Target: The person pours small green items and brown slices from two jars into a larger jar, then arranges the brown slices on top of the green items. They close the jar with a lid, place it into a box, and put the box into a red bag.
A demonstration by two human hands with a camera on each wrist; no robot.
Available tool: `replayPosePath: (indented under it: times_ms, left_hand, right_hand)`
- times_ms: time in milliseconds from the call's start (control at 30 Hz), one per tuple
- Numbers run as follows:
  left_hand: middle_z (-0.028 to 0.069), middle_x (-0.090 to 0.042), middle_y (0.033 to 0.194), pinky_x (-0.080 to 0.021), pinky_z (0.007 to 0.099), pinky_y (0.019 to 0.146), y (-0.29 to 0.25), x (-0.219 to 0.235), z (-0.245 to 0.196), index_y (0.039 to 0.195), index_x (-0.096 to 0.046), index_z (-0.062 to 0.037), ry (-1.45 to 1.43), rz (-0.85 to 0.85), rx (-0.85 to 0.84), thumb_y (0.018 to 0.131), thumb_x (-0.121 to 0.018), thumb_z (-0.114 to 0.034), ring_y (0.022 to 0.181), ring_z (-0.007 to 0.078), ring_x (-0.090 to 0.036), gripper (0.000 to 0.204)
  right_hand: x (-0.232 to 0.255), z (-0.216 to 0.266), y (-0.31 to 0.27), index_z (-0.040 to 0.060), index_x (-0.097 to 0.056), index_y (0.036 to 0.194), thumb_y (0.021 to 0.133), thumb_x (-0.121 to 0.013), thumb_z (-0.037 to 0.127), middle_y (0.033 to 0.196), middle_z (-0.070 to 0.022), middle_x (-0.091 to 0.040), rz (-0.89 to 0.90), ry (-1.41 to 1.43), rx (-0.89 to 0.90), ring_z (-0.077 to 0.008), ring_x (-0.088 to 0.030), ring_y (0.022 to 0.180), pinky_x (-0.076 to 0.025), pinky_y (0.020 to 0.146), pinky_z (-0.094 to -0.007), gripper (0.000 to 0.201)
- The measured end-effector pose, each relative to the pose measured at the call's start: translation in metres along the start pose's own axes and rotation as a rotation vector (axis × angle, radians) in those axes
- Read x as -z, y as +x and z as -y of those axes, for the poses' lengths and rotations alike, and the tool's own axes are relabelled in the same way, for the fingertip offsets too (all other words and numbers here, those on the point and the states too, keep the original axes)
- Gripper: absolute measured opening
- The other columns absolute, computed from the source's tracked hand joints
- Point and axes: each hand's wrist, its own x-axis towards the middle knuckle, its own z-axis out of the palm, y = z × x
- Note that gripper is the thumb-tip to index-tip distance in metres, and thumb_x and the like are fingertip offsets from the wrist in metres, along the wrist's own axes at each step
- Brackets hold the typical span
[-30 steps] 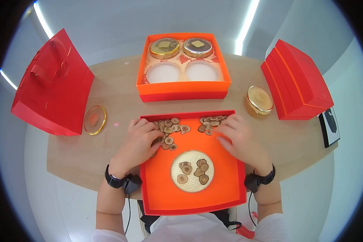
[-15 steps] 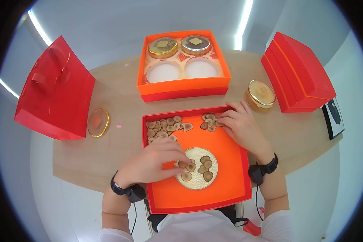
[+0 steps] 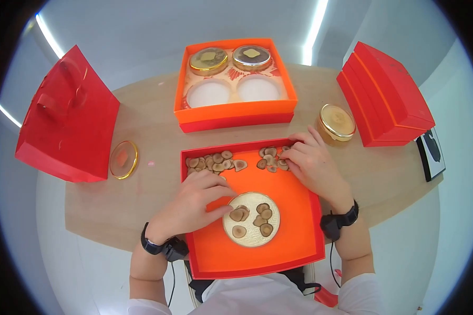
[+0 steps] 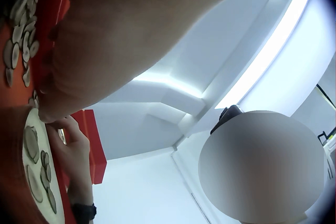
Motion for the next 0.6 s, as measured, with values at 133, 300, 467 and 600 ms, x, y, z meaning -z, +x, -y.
replayPosePath:
  times_ms: [133, 300, 467, 600]
  left_hand:
    - [0.0073, -0.072, 0.106, -0.051, 0.0417, 0.097, 0.001, -0.002, 0.005, 0.111, -0.08, -0.01, 0.043, 0.028, 0.002, 0.091, -0.086, -0.019, 0.106, 0.0277, -0.064, 0.023]
    - [0.0072, -0.072, 0.103, -0.051, 0.0422, 0.098, 0.002, -0.004, 0.013, 0.107, -0.079, -0.0081, 0.145, -0.048, 0.007, 0.088, -0.087, -0.015, 0.102, 0.0283, -0.065, 0.021]
    - [0.0059, -0.072, 0.098, -0.048, 0.0429, 0.101, 0.001, 0.004, 0.027, 0.105, -0.079, -0.0071, 0.285, -0.156, 0.051, 0.087, -0.086, -0.017, 0.101, 0.027, -0.064, 0.021]
    - [0.0051, -0.072, 0.096, -0.044, 0.0437, 0.106, 0.001, 0.005, 0.025, 0.103, -0.081, -0.0079, 0.359, -0.071, 0.06, 0.088, -0.087, -0.021, 0.102, 0.026, -0.063, 0.021]
  right_hand:
    - [-0.001, 0.0, 0.0, 0.0088, -0.077, 0.096, 0.086, -0.081, 0.005, 0.091, -0.0054, -0.068, -0.019, 0.024, -0.006, -0.0271, -0.065, 0.112, -0.046, 0.115, -0.058, 0.012]
    - [0.009, 0.007, 0.0, 0.0067, -0.076, 0.101, 0.088, -0.079, 0.004, 0.095, -0.0077, -0.07, -0.011, 0.159, -0.069, -0.0293, -0.066, 0.1, -0.052, 0.095, -0.0496, 0.013]
    - [0.016, 0.014, 0.0, 0.0032, -0.073, 0.103, 0.091, -0.076, 0.002, 0.098, -0.0112, -0.069, 0.008, 0.228, -0.081, -0.034, -0.067, 0.093, -0.055, 0.081, -0.046, 0.013]
    - [0.016, 0.013, 0.0, 0.0028, -0.071, 0.106, 0.094, -0.075, 0.003, 0.099, -0.012, -0.069, 0.057, 0.211, -0.111, -0.0353, -0.068, 0.092, -0.056, 0.079, -0.0458, 0.013]
